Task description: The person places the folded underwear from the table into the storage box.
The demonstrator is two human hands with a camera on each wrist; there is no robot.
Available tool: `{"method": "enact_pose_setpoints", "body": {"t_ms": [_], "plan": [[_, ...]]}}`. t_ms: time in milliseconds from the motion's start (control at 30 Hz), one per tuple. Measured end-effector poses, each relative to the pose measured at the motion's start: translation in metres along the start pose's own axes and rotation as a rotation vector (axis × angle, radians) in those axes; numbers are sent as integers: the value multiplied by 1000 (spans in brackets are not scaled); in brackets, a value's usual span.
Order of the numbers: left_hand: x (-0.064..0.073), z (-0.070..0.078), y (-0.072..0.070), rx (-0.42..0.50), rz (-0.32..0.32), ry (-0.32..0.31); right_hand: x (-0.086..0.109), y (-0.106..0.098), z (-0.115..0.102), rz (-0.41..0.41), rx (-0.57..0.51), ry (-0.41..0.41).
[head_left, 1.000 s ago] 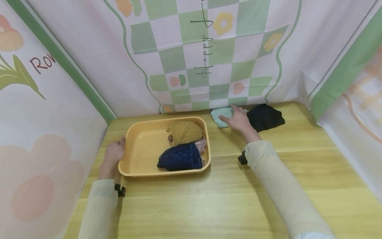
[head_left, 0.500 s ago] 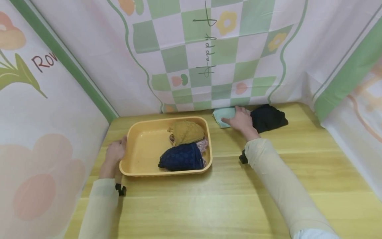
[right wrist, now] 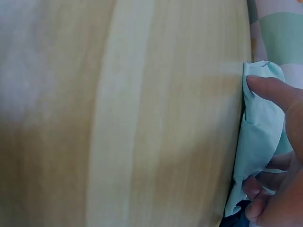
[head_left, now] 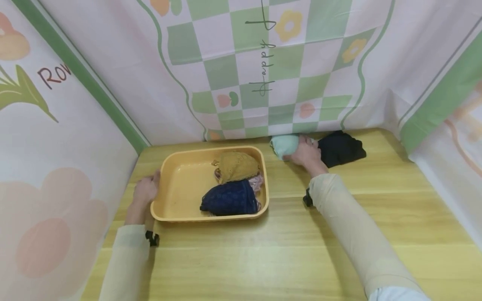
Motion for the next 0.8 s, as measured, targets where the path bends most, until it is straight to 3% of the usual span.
{"method": "enact_pose_setpoints", "body": {"t_ms": [167,600,800], "plan": [[-1,0,0,4,-3,4,-3,2,2,-15,3,12],[1,-1,-2,16,-6,-7,0,-4,-3,14,55,-47],[2,-1,0,17,-9,-3,4,-4,-1,-5,25,-65]]}}
Point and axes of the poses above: each hand's wrist, its own x-axis away from the middle knuckle, its own y-axis out of the palm, z = x × y, the point moved 4 cm from there along -x, towards the middle knuckle, and after that the axes turned 7 degrees about y, right-handed, at the moved point
